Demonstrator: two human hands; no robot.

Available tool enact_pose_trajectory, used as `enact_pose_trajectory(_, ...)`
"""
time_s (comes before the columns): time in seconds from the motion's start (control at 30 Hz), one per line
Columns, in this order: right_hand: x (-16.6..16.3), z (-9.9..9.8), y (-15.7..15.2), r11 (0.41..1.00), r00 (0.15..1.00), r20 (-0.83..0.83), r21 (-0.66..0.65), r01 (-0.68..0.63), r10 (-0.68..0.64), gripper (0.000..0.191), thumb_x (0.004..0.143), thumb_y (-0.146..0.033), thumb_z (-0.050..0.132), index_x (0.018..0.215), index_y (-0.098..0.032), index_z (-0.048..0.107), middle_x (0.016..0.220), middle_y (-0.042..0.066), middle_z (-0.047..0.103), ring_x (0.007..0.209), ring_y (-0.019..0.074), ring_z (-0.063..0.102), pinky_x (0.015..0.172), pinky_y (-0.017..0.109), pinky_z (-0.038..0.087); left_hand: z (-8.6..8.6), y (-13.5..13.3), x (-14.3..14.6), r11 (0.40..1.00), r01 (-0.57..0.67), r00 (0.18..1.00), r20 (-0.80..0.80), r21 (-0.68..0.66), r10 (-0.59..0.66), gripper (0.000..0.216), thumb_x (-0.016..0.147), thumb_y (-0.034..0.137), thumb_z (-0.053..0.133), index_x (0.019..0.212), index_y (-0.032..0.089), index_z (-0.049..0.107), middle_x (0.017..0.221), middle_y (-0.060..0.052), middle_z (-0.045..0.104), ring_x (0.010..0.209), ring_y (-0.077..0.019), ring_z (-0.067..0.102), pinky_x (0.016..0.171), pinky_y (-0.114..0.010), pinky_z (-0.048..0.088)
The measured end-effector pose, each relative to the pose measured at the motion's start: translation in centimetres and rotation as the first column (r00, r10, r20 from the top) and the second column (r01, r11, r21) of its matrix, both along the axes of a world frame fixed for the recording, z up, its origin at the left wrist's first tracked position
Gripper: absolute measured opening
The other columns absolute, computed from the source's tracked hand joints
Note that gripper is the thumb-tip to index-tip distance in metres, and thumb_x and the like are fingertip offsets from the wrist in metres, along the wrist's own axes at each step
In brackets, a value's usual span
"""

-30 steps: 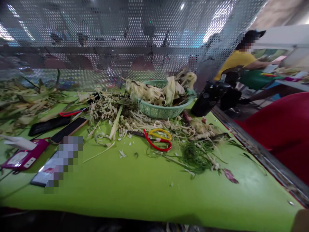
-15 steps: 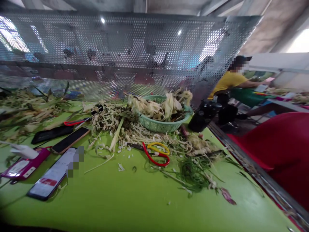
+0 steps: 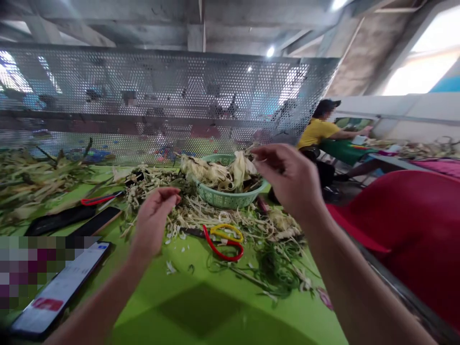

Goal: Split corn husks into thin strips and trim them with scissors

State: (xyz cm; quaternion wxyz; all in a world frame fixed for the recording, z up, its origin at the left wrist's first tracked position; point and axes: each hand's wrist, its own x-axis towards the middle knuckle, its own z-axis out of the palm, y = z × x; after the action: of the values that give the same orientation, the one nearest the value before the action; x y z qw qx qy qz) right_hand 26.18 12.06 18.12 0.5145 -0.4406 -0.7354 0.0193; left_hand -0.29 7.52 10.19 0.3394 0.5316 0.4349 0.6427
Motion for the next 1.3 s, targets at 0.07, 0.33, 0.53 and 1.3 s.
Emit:
enact_pose_trajectory(0.07,0.1,-0.8,3.4,0.987,0.999,0.043,-0.158,-0.026,0.033,0.03,0.082,-0.034,0.06,0.107,-0.017,0.065,0.092,0.007,0.068,0.082,0.0179,0.063,0.078,0.032,0.05,-2.9,1.4,0.4,0.998,-0.011,0.996,-0.093,-0.06,0.005,0.017,0.084,0.026,0.054,0.095,0.017,0.064,0.089,-0.004,0.065,0.082,-0.0151,0.059,0.073,-0.027,0.047)
enact_pose_trajectory(0.33,0.9,-5.3,14.7,0.759,0.708,0.705,-0.442,0.478,-0.035,0.056,0.079,-0.031,0.057,0.134,-0.022,0.052,0.128,0.011,0.061,0.111,0.0332,0.059,0.092,0.041,0.043,-8.4,3.6,-1.1,0.995,-0.034,0.938,-0.346,-0.091,0.0,0.016,0.08,0.024,0.055,0.091,0.019,0.065,0.09,-0.007,0.067,0.081,-0.0176,0.06,0.074,-0.03,0.046)
enact_pose_trajectory(0.53,0.4,-6.6,16.3,0.776,0.807,0.59,-0.507,0.375,-0.005,0.042,0.077,-0.025,0.058,0.118,-0.016,0.065,0.121,0.01,0.066,0.11,0.0262,0.06,0.091,0.031,0.045,-7.4,2.7,-0.5,0.992,0.022,0.925,-0.374,-0.124,-0.067,0.019,0.084,0.024,0.051,0.096,0.02,0.065,0.093,-0.007,0.066,0.083,-0.0185,0.062,0.073,-0.03,0.047)
enact_pose_trajectory(1.3,-2.8,2.0,4.0,0.839,0.834,-0.49,-0.317,-0.442,0.254,0.027,0.073,-0.028,0.053,0.098,-0.025,0.06,0.095,0.005,0.063,0.079,0.0206,0.062,0.07,0.036,0.054,-6.8,3.2,-1.6,0.98,-0.149,0.934,-0.307,0.128,0.182,0.035,0.082,0.024,0.056,0.116,0.02,0.053,0.118,-0.009,0.06,0.112,-0.0204,0.055,0.1,-0.038,0.04)
